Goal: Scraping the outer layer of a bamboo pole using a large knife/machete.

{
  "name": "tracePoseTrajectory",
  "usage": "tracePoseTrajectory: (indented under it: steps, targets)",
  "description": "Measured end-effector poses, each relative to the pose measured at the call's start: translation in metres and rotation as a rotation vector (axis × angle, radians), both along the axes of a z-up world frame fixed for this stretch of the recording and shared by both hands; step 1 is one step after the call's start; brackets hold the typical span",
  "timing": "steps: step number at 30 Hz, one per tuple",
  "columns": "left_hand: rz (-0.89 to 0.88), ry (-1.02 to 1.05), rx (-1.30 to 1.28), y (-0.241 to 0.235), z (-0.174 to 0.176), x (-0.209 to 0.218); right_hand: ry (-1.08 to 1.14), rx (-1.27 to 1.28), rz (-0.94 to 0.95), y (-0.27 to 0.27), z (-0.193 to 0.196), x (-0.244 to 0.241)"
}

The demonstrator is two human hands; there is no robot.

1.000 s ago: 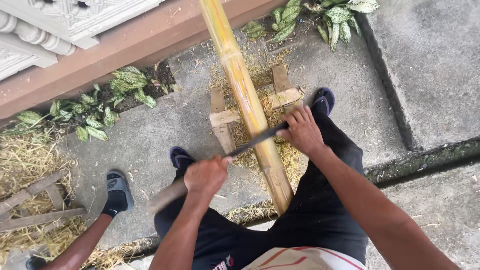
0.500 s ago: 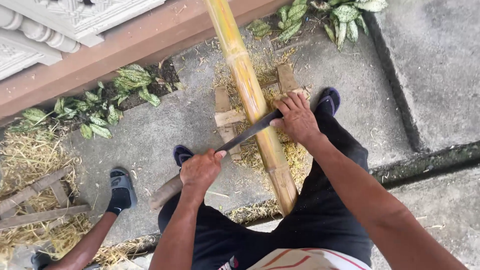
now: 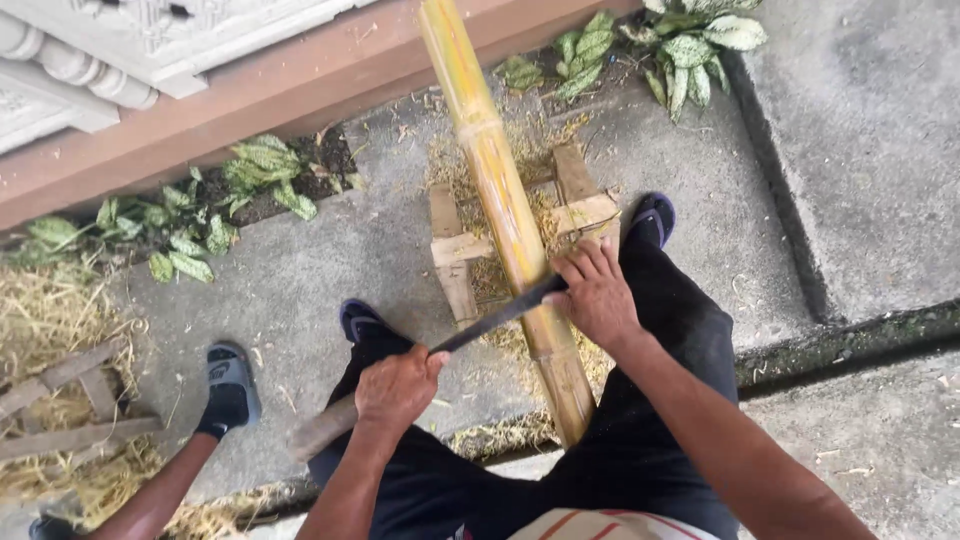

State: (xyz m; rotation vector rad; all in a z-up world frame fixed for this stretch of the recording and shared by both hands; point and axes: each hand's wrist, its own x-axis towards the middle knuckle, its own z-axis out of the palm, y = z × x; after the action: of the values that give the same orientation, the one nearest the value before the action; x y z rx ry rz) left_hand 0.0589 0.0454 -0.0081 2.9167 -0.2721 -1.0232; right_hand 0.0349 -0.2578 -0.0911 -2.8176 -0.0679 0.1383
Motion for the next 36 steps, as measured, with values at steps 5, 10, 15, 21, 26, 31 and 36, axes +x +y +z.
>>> tracePoseTrajectory:
  steps: [5, 10, 15, 21, 26, 31, 36]
  targets:
    - [0.02, -0.035, -0.008, -0.002, 0.01, 0.014, -0.03, 0.028, 0.121, -0.022, 0.006, 0.049]
    - [0.052, -0.004, -0.019, 0.006, 0.011, -0.004, -0.076, 0.066, 0.158, -0.017, -0.008, 0.018]
    - [0.0, -0.016, -0.008, 0.004, 0.016, 0.007, -0.144, 0.14, 0.099, -0.021, -0.025, 0.023]
    - [-0.029, -0.013, 0.001, 0.009, 0.001, -0.026, -0.125, 0.128, 0.068, -0.018, -0.017, -0.011]
    - [-0.053, 0.047, -0.005, 0.005, 0.012, -0.019, -0.132, 0.158, 0.022, -0.015, -0.015, -0.028]
    - [-0.026, -0.032, 0.025, 0.003, 0.015, -0.028, -0.245, 0.136, 0.062, -0.019, -0.005, -0.014]
    - [-0.131, 0.144, 0.007, 0.011, -0.001, -0.057, -0.043, 0.17, 0.002, -0.019, -0.003, -0.082]
